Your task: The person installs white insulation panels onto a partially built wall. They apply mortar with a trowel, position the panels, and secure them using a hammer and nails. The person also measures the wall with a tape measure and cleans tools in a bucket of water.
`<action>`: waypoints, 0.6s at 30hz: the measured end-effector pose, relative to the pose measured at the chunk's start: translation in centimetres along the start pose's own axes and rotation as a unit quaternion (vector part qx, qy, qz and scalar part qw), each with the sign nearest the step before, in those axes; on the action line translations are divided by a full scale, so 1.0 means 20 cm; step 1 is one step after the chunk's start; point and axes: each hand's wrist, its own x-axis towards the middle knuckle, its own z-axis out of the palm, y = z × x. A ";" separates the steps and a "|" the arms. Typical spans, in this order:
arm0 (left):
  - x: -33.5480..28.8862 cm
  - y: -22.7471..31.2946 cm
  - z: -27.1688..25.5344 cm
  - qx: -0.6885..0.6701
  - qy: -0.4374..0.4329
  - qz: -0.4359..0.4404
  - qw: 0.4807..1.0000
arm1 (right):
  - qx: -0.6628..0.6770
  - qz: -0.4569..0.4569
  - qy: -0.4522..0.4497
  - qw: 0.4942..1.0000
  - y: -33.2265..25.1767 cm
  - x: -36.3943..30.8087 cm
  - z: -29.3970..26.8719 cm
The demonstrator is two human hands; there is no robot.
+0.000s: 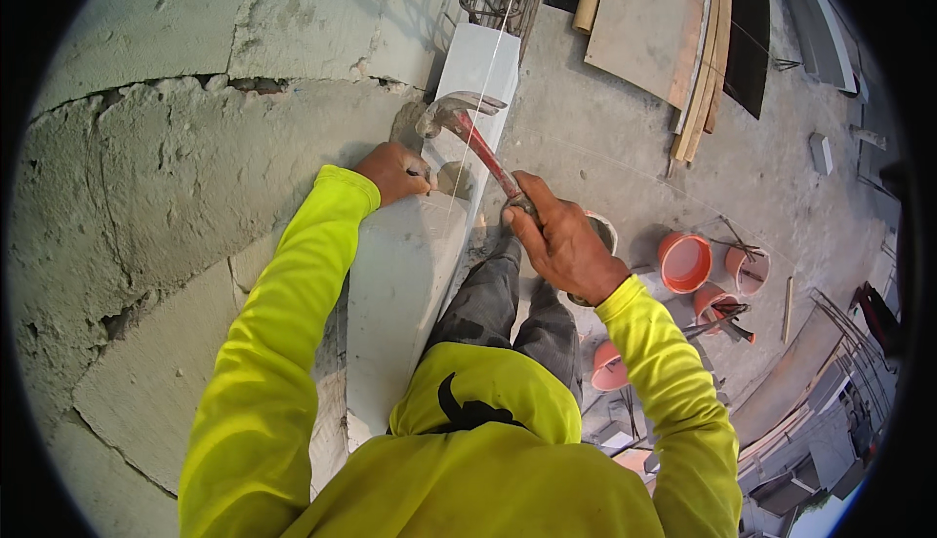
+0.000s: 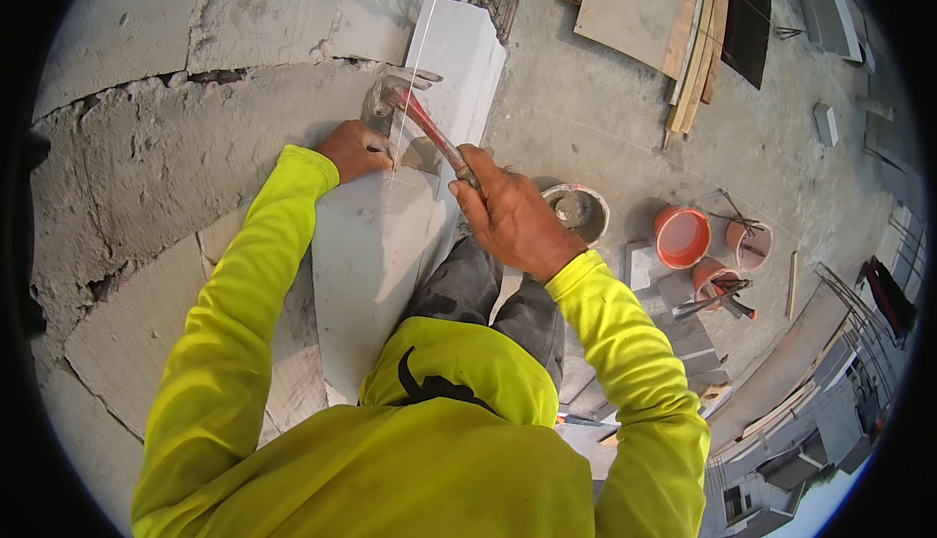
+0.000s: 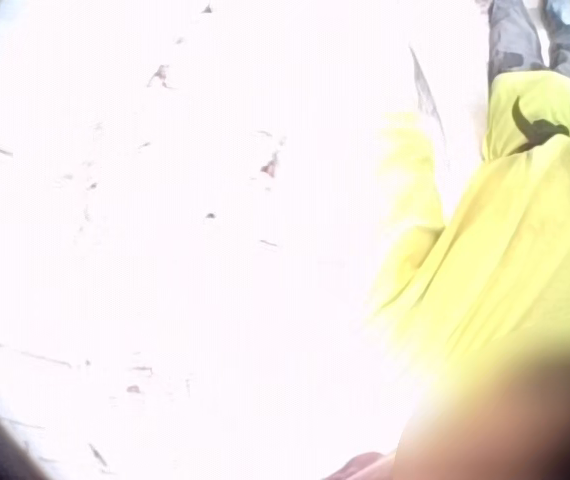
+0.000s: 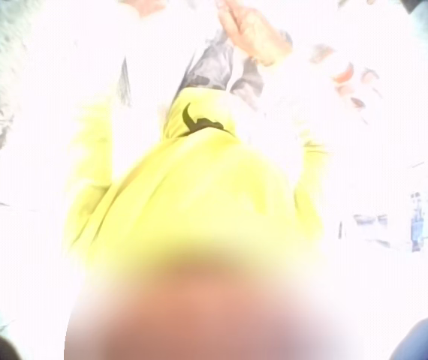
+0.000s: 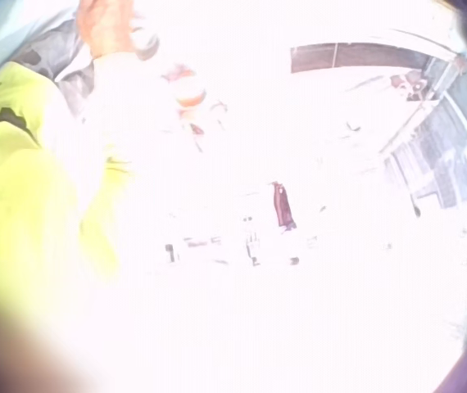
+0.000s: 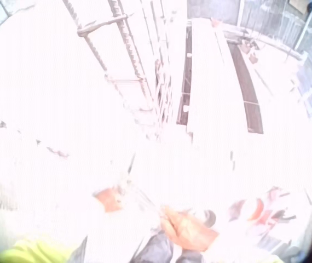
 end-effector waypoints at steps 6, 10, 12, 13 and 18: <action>0.02 -0.03 0.01 -0.013 -0.018 0.009 1.000 | -0.053 -0.035 0.010 0.998 0.02 -0.02 0.01; 0.01 0.00 0.00 0.090 0.019 -0.095 0.991 | -0.077 -0.043 -0.021 0.996 0.01 -0.03 0.02; 0.01 0.01 -0.01 0.036 -0.003 -0.044 0.998 | -0.082 -0.047 0.014 0.995 -0.01 -0.04 0.02; 0.01 0.01 0.00 0.004 -0.016 -0.019 1.000 | -0.060 -0.031 -0.005 0.998 -0.01 -0.05 0.03; 0.02 -0.01 0.01 0.100 0.015 -0.058 0.993 | -0.121 -0.013 -0.019 0.992 -0.01 -0.04 0.05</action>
